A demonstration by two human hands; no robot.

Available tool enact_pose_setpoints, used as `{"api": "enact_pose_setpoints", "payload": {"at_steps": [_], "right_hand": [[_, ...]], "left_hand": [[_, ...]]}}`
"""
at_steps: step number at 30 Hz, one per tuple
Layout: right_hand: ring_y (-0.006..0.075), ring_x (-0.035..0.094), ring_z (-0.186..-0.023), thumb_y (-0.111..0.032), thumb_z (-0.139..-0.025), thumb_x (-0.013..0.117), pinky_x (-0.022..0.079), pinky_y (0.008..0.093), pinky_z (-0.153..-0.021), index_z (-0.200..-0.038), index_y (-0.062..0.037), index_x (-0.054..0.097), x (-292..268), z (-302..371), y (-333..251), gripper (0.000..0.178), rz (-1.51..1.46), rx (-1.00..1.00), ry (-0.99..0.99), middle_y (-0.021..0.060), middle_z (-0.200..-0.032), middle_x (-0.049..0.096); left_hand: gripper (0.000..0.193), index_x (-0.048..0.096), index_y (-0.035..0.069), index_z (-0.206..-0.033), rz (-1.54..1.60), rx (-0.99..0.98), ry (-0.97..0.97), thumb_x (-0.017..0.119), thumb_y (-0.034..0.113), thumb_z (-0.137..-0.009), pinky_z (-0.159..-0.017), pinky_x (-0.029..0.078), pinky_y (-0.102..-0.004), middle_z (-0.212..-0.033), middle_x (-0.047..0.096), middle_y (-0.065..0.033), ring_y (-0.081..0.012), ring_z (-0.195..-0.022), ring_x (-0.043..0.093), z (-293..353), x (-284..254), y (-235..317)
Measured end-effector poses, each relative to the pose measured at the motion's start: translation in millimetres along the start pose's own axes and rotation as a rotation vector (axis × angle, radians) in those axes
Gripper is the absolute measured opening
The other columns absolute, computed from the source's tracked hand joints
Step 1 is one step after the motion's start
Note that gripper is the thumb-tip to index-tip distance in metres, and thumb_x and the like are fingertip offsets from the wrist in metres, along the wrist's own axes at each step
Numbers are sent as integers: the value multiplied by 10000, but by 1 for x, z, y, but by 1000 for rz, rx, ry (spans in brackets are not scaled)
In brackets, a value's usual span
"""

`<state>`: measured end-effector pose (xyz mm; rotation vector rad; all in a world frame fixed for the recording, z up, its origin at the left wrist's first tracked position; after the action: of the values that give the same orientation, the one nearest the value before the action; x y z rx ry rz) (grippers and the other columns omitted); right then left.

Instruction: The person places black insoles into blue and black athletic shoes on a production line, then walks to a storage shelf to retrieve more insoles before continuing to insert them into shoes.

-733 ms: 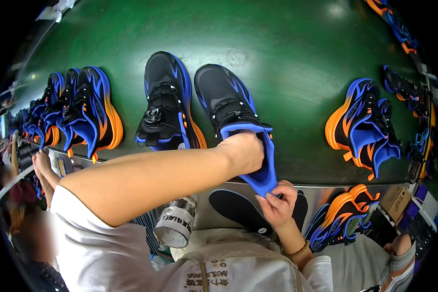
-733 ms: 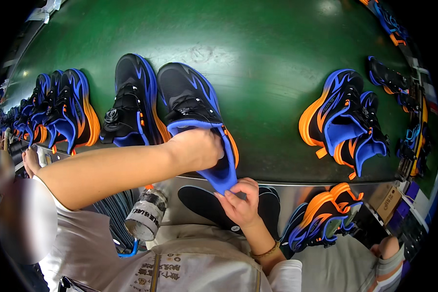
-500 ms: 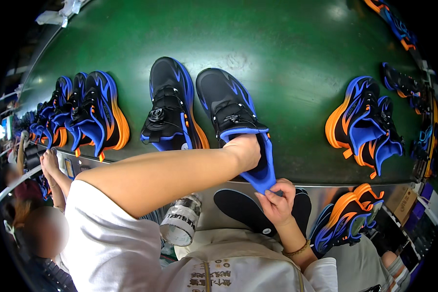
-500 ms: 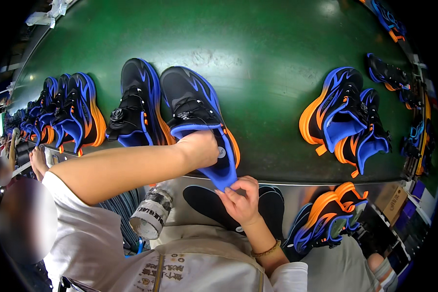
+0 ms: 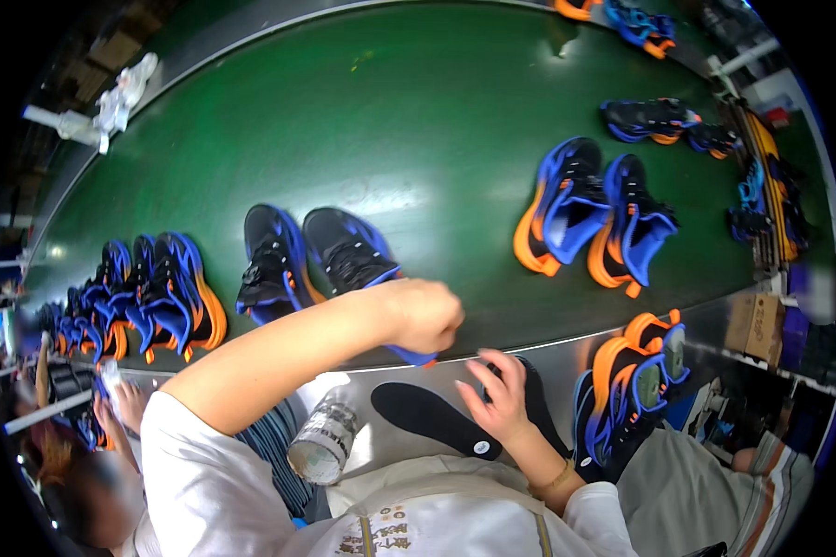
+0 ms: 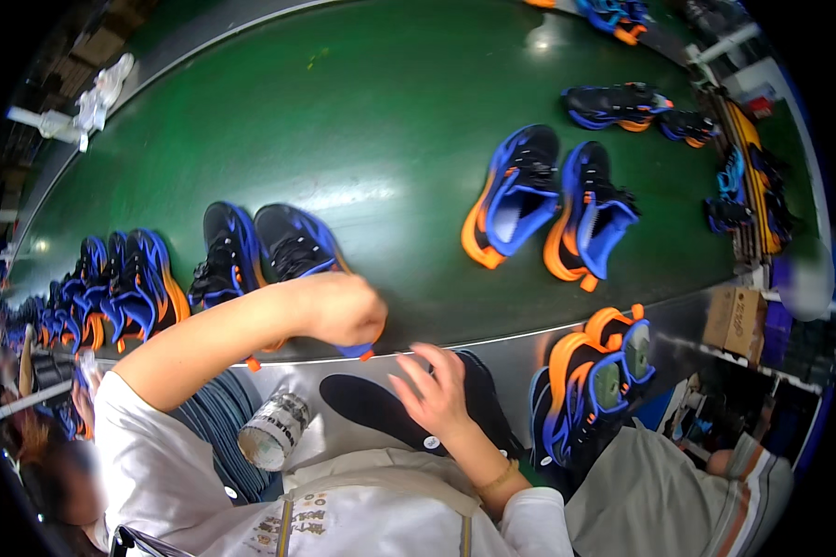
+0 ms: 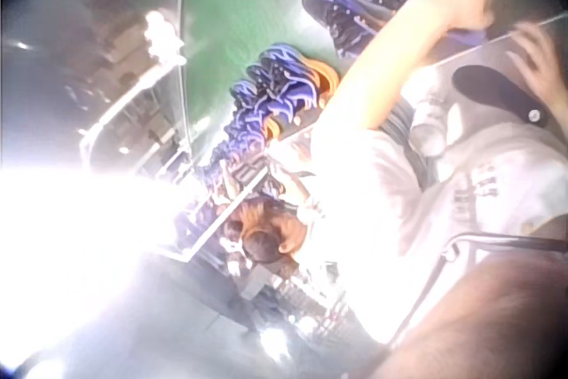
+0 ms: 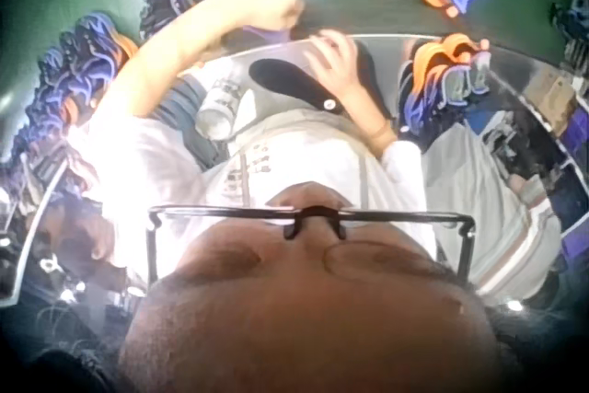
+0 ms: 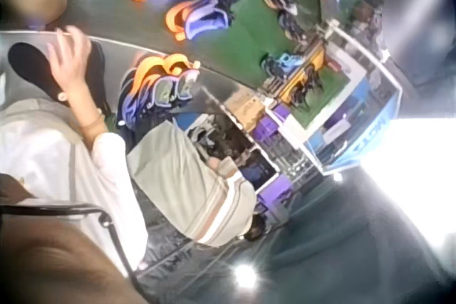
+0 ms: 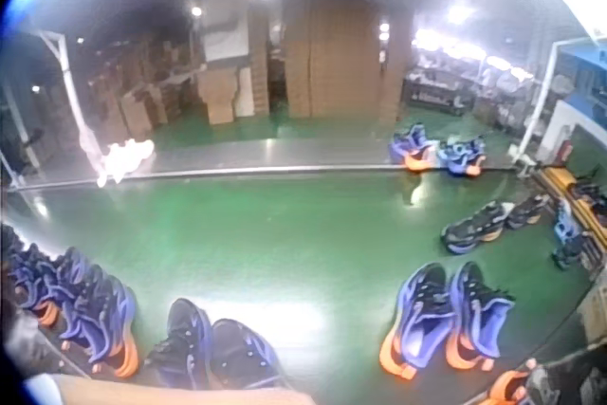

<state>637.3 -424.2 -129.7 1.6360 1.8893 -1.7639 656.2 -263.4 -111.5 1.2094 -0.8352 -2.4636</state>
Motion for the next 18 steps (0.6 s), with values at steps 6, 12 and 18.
{"api": "enact_pose_setpoints", "payload": {"at_steps": [6, 12, 18], "right_hand": [[408, 383, -1121, -333, -664, 715, 323, 467, -937, -1129, -50, 468, -52, 119, 40, 598, 289, 401, -335, 238, -1240, 357], [403, 343, -1185, -357, -774, 605, 299, 458, -978, -1312, -135, 361, -73, 173, 41, 631, 319, 437, -448, 252, -1304, 310], [391, 482, -1032, -359, -730, 664, 407, 415, -876, -1160, -45, 522, -131, 160, 36, 551, 136, 292, -229, 243, -1209, 432]], "left_hand": [[541, 426, 138, -1254, -361, 101, 903, 614, 255, -760, -744, 458, -376, -1224, 451, -93, -276, -867, 548, -77, -86, 28], [460, 378, 84, -1248, -54, -67, 912, 510, 174, -817, -807, 444, -430, -1060, 569, -172, -319, -954, 552, -168, -90, 4], [346, 457, 18, -1106, -211, -184, 1109, 484, 258, -859, -637, 475, -414, -871, 617, -182, -337, -732, 606, -111, -97, 6]]}}
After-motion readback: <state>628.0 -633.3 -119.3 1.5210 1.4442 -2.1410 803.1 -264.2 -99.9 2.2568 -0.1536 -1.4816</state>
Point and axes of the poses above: each hand's wrist, its own z-axis away from the middle knuckle, its own x-axis out of the palm, y = z × x, the point moved 6 cm from there along -z, towards the middle knuckle
